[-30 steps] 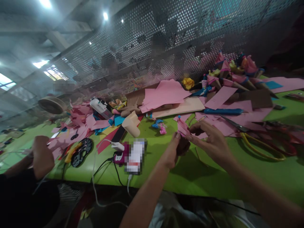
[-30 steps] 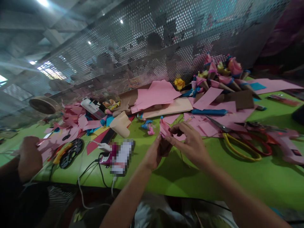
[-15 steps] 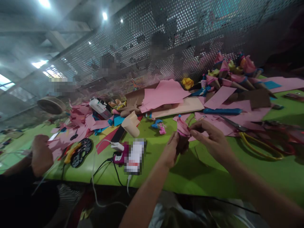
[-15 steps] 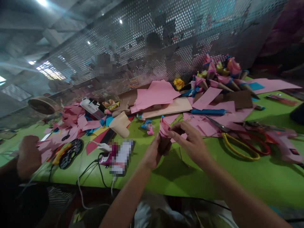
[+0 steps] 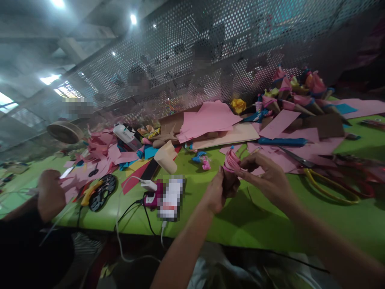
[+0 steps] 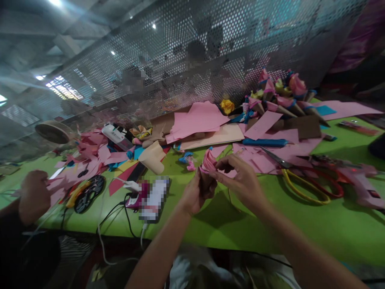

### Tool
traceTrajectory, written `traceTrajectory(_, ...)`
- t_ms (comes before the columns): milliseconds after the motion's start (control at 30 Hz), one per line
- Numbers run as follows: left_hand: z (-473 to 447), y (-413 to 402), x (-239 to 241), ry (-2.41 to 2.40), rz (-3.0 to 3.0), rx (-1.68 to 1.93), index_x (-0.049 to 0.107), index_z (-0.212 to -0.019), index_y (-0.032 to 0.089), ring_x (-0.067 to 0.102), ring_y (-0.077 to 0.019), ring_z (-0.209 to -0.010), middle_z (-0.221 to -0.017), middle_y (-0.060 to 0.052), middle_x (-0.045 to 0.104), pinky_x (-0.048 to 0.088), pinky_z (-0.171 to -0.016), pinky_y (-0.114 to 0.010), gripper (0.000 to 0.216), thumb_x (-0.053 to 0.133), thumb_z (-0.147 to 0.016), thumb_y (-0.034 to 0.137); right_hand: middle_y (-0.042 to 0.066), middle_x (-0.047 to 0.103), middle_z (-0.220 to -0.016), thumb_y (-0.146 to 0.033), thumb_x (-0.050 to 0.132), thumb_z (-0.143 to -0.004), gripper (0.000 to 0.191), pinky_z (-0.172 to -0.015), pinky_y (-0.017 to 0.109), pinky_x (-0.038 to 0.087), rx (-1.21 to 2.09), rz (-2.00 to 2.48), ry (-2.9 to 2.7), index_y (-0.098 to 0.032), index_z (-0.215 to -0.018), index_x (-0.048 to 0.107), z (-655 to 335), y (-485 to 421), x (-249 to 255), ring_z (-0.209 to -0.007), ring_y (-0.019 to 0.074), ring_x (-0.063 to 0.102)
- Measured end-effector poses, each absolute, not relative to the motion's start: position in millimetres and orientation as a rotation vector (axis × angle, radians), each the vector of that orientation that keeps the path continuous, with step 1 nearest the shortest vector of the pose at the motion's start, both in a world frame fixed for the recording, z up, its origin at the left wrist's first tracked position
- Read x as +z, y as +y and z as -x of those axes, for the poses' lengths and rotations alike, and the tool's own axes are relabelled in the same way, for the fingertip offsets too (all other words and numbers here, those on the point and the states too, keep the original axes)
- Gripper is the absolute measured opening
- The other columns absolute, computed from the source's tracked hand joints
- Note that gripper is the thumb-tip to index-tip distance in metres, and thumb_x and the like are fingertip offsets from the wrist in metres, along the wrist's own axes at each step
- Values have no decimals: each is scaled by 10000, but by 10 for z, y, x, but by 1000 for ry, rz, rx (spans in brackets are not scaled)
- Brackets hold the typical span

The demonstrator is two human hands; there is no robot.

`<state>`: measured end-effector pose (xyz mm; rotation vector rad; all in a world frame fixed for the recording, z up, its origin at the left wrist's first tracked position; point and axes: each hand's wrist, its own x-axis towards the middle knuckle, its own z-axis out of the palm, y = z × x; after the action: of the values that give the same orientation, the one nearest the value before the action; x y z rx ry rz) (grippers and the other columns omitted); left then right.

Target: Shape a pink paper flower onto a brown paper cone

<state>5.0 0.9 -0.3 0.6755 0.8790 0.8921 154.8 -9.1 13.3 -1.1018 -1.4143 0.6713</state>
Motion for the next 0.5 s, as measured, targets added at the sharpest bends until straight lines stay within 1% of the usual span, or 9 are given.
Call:
traceTrajectory(67, -41, 28, -2, 861, -679, 842, 587, -827, 177, 384, -90, -513, -593, 24, 490, 197, -452, -208, 545, 609, -811, 721, 30, 636, -750, -628, 709, -808, 399, -635, 328, 500, 705, 1084, -1414, -233, -780, 669, -1557, -85, 133, -688, 189, 578)
traceTrajectory(167, -29, 46, -32, 846, -723, 837, 584, -849, 170, 364, -85, -488, -562, 35, 456, 184, -438, -196, 584, 566, -815, 753, 25, 631, -742, -615, 726, -800, 389, -625, 316, 490, 692, 1078, -1406, -231, -784, 672, -1555, -76, 125, -678, 182, 572)
traceTrajectory(333, -19, 56, -86, 793, -764, 828, 550, -828, 180, 364, -73, -479, -571, 38, 471, 188, -420, -175, 615, 604, -756, 788, 26, 638, -735, -586, 747, -796, 360, -623, 323, 487, 622, 1086, -1420, -240, -747, 662, -1529, -74, 114, -682, 188, 575)
traceTrajectory(500, -12, 69, -33, 735, -745, 757, 563, -903, 183, 301, -68, -448, -545, 52, 448, 164, -403, -172, 609, 572, -785, 780, 34, 644, -739, -601, 683, -847, 370, -624, 331, 492, 668, 1051, -1433, -241, -761, 675, -1553, -81, 127, -686, 192, 583)
